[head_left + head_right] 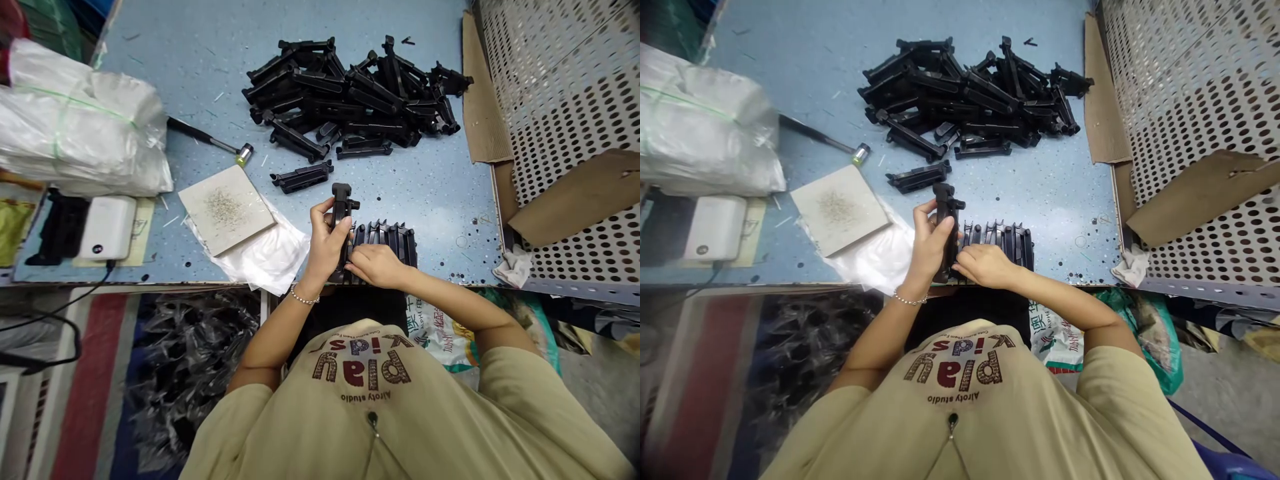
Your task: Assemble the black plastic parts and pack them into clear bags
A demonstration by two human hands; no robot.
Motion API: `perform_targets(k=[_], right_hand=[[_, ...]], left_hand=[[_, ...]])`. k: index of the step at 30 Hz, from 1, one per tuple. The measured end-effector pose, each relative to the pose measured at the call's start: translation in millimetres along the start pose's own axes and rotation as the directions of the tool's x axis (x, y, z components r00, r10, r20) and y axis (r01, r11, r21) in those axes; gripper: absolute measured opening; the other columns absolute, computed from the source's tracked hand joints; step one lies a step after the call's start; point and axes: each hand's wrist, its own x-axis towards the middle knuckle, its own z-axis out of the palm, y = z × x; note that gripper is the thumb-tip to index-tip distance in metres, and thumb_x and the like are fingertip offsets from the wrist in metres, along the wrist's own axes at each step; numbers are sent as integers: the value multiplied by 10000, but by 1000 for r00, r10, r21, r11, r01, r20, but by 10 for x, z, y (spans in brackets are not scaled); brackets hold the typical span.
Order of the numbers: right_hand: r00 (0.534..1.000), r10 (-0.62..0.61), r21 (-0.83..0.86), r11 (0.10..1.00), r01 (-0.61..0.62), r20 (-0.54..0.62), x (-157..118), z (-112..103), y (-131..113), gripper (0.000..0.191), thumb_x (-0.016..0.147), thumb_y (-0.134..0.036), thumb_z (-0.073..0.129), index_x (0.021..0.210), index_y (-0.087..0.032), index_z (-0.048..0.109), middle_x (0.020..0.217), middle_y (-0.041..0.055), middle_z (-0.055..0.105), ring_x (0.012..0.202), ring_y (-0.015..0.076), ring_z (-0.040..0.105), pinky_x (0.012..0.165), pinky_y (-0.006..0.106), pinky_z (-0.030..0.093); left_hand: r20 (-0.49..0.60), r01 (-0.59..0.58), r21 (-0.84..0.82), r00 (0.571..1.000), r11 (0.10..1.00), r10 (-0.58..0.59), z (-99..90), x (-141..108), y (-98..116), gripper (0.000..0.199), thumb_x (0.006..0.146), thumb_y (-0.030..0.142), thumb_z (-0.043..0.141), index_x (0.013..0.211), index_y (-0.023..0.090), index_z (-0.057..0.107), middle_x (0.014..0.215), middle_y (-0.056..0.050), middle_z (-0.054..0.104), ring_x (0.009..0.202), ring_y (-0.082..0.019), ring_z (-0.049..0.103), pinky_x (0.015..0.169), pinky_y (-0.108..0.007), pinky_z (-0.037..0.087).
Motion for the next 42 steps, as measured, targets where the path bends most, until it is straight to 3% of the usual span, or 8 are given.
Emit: perform_targets(k=[5,9,14,18,25,30,33,42], right_hand=[[973,118,221,962,-161,198,60,-154,124,503,1122,-537,287,949,-197,615,812,31,666,702,171,590,630,276,355],[961,263,-24,964,-265,-84,174,-485,279,517,1114,-553,271,1065,-175,621,931,96,696,805,218,608,669,314,381],[991,4,-246,969,-37,-135,300,-609,410,512,1106,-546,315,912,-186,624,830,104,670,749,224,574,636,343,399],[995,56,175,984,-41,-85,276,-529,392,532,1028,-626,486,696,-219,568,610,0,542,556,150,490,513,284,414],[940,255,779,533,-330,225,231,-292,170,652,1073,-656,160,769,-226,544,464,-86,364,371,119,303,364,253,313],[986,159,234,962,-143,-51,280,-464,236,574,1018,-714,408,866,-193,594,741,63,631,652,179,536,583,301,406],[999,33,116,993,-32,-11,312,-484,270,589,1034,-705,377,765,-210,549,676,57,589,616,177,501,585,324,390],[938,300,731,599,-328,175,386,43,-189,605,997,-721,449,1131,-166,650,884,68,728,750,190,695,685,318,569]], left_hand=[[-30,-113,183,992,977,120,-22,-171,-32,576,963,538,675,1392,276,394,1016,-39,636,880,-189,709,788,-363,595],[7,-197,309,979,930,205,-29,-292,5,630,952,477,698,1424,247,351,1096,-68,654,997,-214,697,874,-391,571],[62,-122,323,992,938,108,-66,-334,55,600,956,479,679,1432,247,397,1097,-72,670,941,-199,699,835,-370,572],[149,-42,271,989,962,1,-124,-370,50,569,957,512,667,1405,247,438,1123,-74,687,943,-199,717,814,-354,588],[153,-69,217,988,974,36,-200,-399,-3,568,948,533,676,1386,243,461,1117,-77,690,895,-187,725,772,-339,608],[169,175,55,969,983,-182,-269,-417,72,538,929,544,700,1324,262,468,977,-21,663,715,-153,706,629,-300,593],[214,291,3,934,957,-284,-295,-462,127,530,917,561,710,1286,267,469,918,3,651,683,-154,698,580,-284,575],[-200,75,-19,977,997,-77,-338,-656,-177,614,992,635,559,1479,367,298,1194,-66,655,972,-188,722,836,-356,613]])
